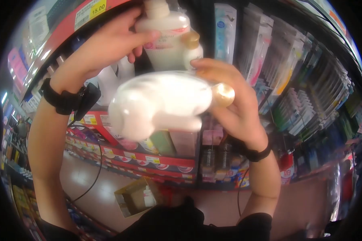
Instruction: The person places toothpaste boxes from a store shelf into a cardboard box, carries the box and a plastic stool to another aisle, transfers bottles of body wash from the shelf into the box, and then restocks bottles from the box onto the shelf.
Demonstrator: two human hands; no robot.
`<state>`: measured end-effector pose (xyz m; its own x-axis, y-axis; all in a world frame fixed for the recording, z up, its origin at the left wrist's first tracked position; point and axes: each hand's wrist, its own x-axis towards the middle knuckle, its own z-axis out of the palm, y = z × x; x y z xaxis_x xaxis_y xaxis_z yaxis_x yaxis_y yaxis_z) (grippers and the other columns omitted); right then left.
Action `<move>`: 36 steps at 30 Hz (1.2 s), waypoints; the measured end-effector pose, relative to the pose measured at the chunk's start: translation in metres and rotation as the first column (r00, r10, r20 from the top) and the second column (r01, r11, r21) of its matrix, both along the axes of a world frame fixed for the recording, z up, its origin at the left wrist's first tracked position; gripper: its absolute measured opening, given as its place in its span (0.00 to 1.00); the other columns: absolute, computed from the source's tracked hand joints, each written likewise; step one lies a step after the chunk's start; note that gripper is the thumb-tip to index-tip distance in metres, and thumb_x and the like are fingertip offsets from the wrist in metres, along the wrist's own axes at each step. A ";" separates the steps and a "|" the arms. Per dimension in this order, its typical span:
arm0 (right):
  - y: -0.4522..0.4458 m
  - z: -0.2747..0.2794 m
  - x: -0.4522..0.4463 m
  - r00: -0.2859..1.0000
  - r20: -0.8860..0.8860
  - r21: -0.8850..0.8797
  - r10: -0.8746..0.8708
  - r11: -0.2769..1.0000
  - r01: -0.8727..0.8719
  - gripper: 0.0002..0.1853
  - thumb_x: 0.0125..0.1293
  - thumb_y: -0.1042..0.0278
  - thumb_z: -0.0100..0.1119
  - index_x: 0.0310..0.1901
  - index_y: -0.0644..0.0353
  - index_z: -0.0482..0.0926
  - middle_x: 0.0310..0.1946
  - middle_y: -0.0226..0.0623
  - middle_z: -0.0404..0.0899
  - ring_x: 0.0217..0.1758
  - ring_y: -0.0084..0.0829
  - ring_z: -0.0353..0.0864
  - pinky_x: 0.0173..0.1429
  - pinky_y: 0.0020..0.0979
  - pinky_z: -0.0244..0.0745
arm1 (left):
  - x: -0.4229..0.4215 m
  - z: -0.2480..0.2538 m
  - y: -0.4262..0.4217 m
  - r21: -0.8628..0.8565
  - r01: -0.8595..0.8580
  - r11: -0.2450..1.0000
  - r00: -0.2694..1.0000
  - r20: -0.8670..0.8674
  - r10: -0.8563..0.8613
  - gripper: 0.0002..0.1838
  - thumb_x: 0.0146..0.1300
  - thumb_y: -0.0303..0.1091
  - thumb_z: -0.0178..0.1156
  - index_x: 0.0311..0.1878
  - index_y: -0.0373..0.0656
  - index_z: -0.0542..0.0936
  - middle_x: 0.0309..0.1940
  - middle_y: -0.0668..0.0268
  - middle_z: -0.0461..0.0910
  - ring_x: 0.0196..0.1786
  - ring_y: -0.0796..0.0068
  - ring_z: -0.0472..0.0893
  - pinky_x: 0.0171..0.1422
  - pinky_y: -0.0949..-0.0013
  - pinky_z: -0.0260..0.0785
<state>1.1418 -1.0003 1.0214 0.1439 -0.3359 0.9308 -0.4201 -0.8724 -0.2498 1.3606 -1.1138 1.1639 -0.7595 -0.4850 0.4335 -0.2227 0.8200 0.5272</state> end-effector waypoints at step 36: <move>0.065 -0.019 0.009 0.830 0.086 -0.192 -0.551 0.808 0.557 0.18 0.67 0.64 0.62 0.53 0.59 0.67 0.55 0.54 0.76 0.57 0.51 0.80 0.64 0.50 0.75 | 0.024 -0.044 0.036 -0.409 0.163 0.898 0.859 -0.389 -0.333 0.29 0.59 0.34 0.67 0.64 0.43 0.70 0.45 0.56 0.77 0.33 0.58 0.78 0.39 0.61 0.73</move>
<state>1.1511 -0.9349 1.0025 -0.0343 -0.1580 0.9868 -0.8432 -0.5254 -0.1134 1.3849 -1.0775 1.1198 -0.5207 -0.0581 0.8518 0.1983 0.9622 0.1868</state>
